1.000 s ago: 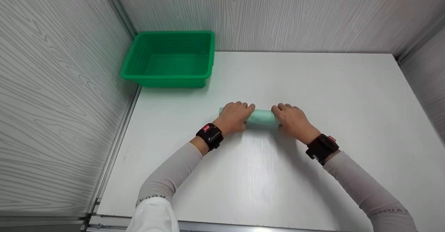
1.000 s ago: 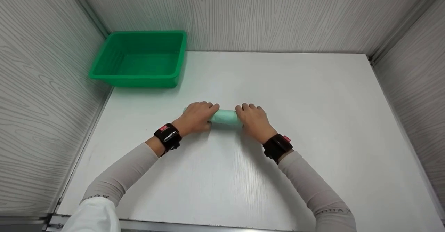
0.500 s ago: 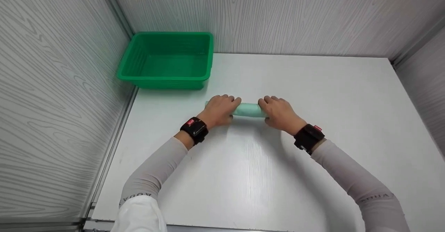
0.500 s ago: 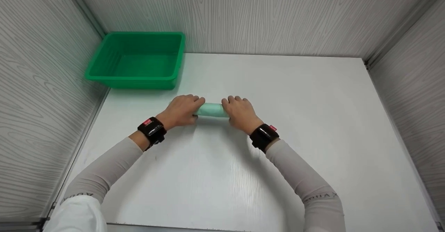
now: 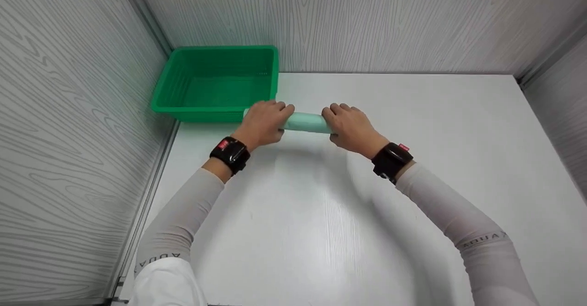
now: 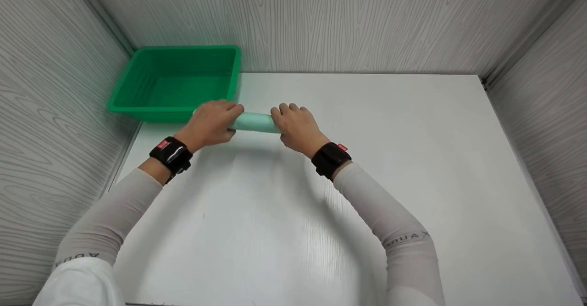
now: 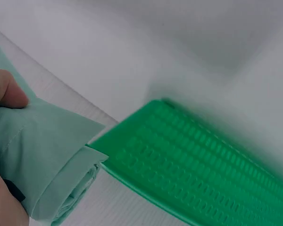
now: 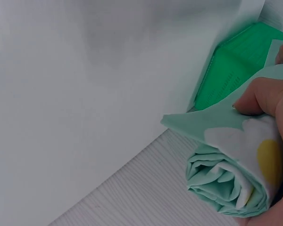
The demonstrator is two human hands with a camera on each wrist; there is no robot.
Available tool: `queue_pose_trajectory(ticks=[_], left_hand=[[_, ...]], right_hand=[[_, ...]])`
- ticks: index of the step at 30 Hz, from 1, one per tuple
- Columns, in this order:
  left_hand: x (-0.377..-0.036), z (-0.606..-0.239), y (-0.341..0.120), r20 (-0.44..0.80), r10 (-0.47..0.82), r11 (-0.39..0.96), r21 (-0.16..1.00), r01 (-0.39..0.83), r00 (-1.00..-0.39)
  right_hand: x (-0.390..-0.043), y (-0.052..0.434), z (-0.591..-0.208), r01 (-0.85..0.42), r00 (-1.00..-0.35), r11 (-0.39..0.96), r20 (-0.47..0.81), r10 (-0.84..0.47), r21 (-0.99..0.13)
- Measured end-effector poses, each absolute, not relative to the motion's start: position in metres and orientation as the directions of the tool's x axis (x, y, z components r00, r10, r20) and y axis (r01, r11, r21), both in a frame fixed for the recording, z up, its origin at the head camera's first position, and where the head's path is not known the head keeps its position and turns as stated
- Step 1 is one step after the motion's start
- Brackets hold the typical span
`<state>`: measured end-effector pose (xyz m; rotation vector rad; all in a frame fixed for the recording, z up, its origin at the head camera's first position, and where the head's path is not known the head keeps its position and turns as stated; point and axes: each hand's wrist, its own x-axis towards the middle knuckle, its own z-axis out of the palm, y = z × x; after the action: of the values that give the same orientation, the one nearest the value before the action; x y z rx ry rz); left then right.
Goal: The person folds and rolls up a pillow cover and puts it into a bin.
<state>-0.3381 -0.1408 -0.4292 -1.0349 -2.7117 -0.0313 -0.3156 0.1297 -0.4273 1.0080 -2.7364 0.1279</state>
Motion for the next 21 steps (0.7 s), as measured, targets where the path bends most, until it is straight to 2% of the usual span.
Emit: queue_pose_trajectory(ticks=[7, 14, 21], left_hand=[[-0.361, -0.414, -0.173, 0.285, 0.632, 0.763, -0.069, 0.643, -0.720], [-0.368, -0.413, -0.209, 0.355, 0.571, 0.798, -0.032, 0.601, -0.740], [-0.376, -0.412, -0.240, 0.414, 0.497, 0.841, -0.015, 0.541, -0.762]], right_hand=[[-0.335, 0.107, -0.411, -0.648, -0.739, 0.761, 0.257, -0.623, -0.016], [-0.352, 0.072, -0.399, -0.661, -0.728, 0.749, 0.211, -0.652, 0.034], [-0.364, 0.045, -0.393, -0.639, -0.756, 0.769, 0.210, -0.620, -0.029]])
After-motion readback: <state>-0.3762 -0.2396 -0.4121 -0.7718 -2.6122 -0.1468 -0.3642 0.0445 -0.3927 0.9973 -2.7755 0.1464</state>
